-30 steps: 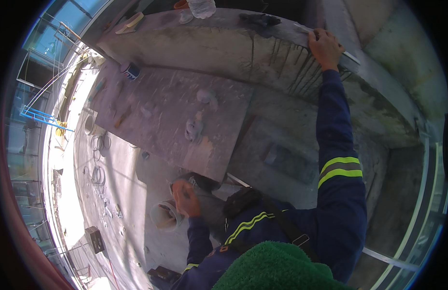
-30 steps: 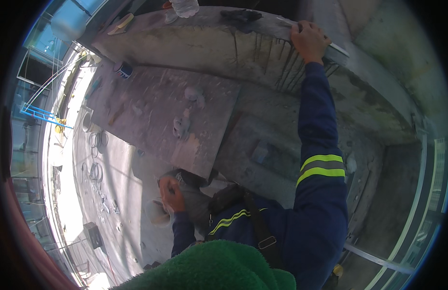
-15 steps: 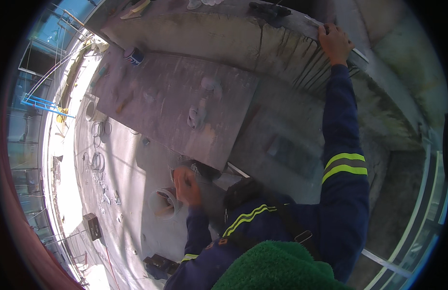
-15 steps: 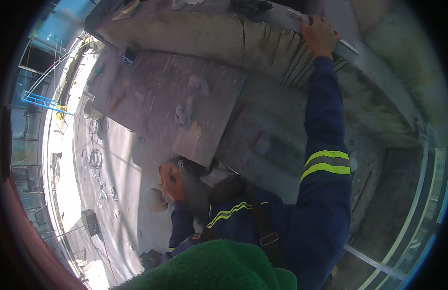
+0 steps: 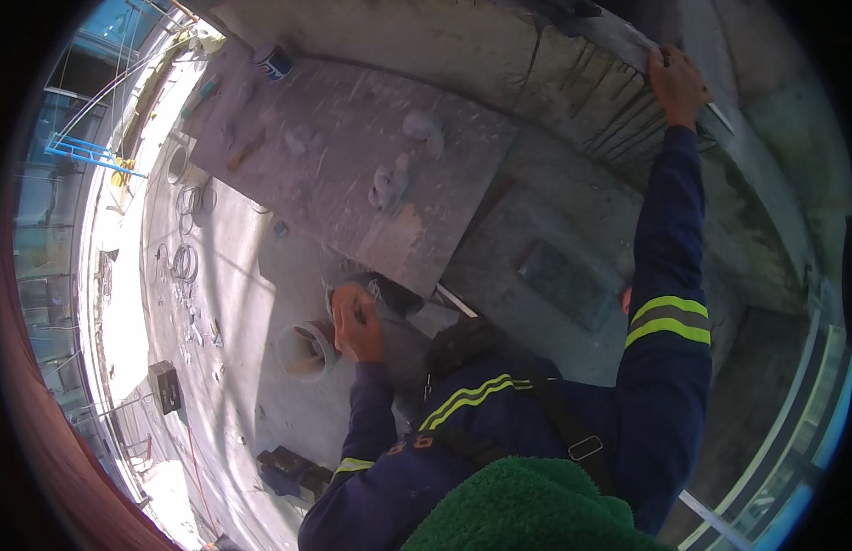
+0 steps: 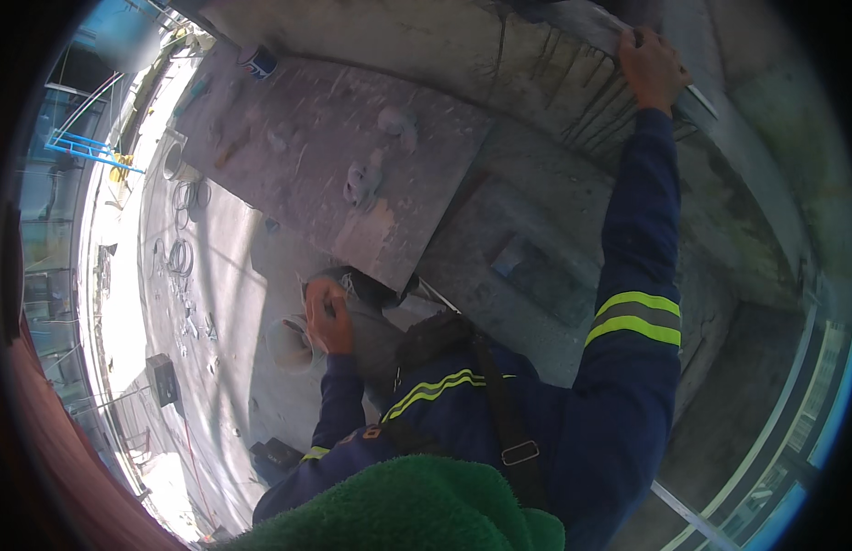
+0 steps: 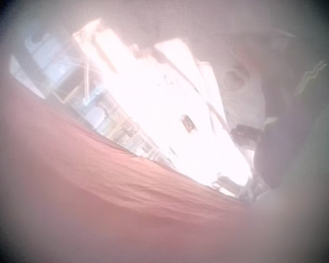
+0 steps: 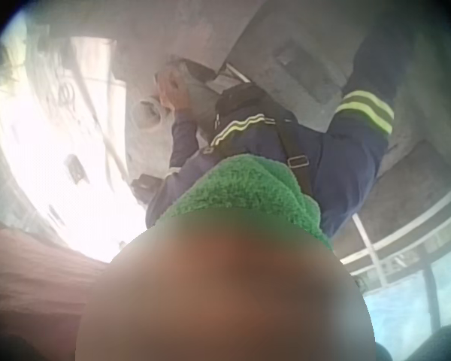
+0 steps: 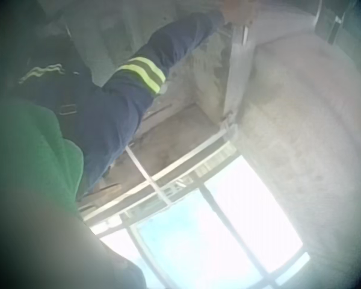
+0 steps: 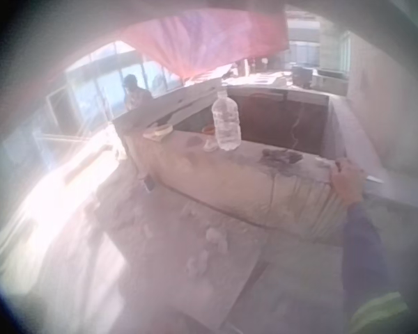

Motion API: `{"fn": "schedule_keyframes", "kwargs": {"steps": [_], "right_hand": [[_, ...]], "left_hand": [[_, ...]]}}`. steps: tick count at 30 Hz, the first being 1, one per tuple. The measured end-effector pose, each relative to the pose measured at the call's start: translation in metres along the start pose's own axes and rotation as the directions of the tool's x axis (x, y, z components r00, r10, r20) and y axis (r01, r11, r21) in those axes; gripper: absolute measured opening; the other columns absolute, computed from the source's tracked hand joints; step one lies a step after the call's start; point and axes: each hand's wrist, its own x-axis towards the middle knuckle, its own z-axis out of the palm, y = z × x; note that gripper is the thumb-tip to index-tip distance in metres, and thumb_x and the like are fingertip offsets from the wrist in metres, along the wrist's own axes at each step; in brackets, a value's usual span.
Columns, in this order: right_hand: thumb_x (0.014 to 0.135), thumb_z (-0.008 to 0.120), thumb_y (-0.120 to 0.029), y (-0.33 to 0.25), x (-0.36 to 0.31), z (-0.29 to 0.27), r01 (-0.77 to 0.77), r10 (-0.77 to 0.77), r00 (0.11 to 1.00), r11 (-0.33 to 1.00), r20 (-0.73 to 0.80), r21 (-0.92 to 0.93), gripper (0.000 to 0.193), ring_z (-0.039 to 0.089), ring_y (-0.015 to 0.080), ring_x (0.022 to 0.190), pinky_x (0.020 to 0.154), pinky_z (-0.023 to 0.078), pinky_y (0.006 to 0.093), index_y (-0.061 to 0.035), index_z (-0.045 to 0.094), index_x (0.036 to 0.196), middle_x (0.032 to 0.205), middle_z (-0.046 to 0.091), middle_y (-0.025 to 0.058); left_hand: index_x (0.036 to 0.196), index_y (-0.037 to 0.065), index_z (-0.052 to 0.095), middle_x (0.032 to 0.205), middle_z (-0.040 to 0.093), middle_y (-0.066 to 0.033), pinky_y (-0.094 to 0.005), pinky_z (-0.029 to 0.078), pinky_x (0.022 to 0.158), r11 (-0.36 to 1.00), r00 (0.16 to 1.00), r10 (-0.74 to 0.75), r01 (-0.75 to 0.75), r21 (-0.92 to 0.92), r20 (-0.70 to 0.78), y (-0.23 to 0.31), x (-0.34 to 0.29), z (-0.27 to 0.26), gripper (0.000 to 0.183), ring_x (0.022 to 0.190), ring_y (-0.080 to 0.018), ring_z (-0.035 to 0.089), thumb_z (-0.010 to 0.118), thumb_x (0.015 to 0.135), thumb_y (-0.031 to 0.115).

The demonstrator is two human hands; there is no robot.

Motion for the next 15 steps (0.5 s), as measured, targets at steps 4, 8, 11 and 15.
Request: {"fn": "schedule_keyframes", "kwargs": {"steps": [4, 8, 11, 15], "right_hand": [[0.104, 0.048, -0.057, 0.0014, 0.0016, -0.0010, -0.005, 0.004, 0.999, 1.000, 0.051, 0.021, 0.051, 0.056, 0.0314, 0.145, 0.116, 0.032, 0.0632, -0.0305, 0.070, 0.141, 0.151, 0.066, 0.0039], [0.104, 0.049, -0.057, -0.0021, 0.0022, -0.0026, -0.036, 0.035, 0.998, 0.999, 0.057, 0.003, 0.052, 0.056, 0.0321, 0.145, 0.118, 0.031, 0.0632, -0.0307, 0.069, 0.144, 0.151, 0.066, 0.0053], [0.104, 0.049, -0.058, -0.0027, 0.0014, -0.0050, -0.035, 0.035, 0.997, 0.999, 0.075, 0.003, 0.053, 0.055, 0.0330, 0.145, 0.118, 0.031, 0.0637, -0.0303, 0.068, 0.145, 0.152, 0.065, 0.0058], [0.105, 0.048, -0.060, -0.0018, 0.0009, -0.0072, -0.013, 0.011, 0.997, 1.000, 0.081, 0.019, 0.054, 0.054, 0.0329, 0.146, 0.118, 0.029, 0.0645, -0.0297, 0.068, 0.146, 0.154, 0.064, 0.0050]], "left_hand": [[0.117, 0.010, 0.076, 0.121, 0.076, -0.0140, -0.0439, 0.060, 0.089, 1.000, 1.000, -0.011, 0.011, 0.010, -0.024, -0.0004, -0.0004, -0.0006, 0.025, 0.105, -0.0361, 0.076, 0.074, 0.099, 0.026], [0.122, 0.008, 0.075, 0.126, 0.075, -0.0175, -0.0443, 0.058, 0.097, 0.994, 0.992, -0.108, 0.107, 0.017, 0.067, -0.0014, -0.0030, -0.0033, 0.029, 0.114, -0.0375, 0.074, 0.075, 0.099, 0.025], [0.120, 0.010, 0.076, 0.121, 0.076, -0.0155, -0.0452, 0.059, 0.090, 0.995, 0.995, -0.091, 0.089, 0.047, 0.050, -0.0032, -0.0041, -0.0021, 0.028, 0.107, -0.0374, 0.075, 0.075, 0.098, 0.027], [0.117, 0.013, 0.076, 0.113, 0.075, -0.0119, -0.0478, 0.059, 0.080, 0.991, 0.995, -0.080, 0.074, 0.110, 0.058, -0.0075, -0.0042, -0.0003, 0.027, 0.096, -0.0367, 0.075, 0.075, 0.096, 0.030]]}}
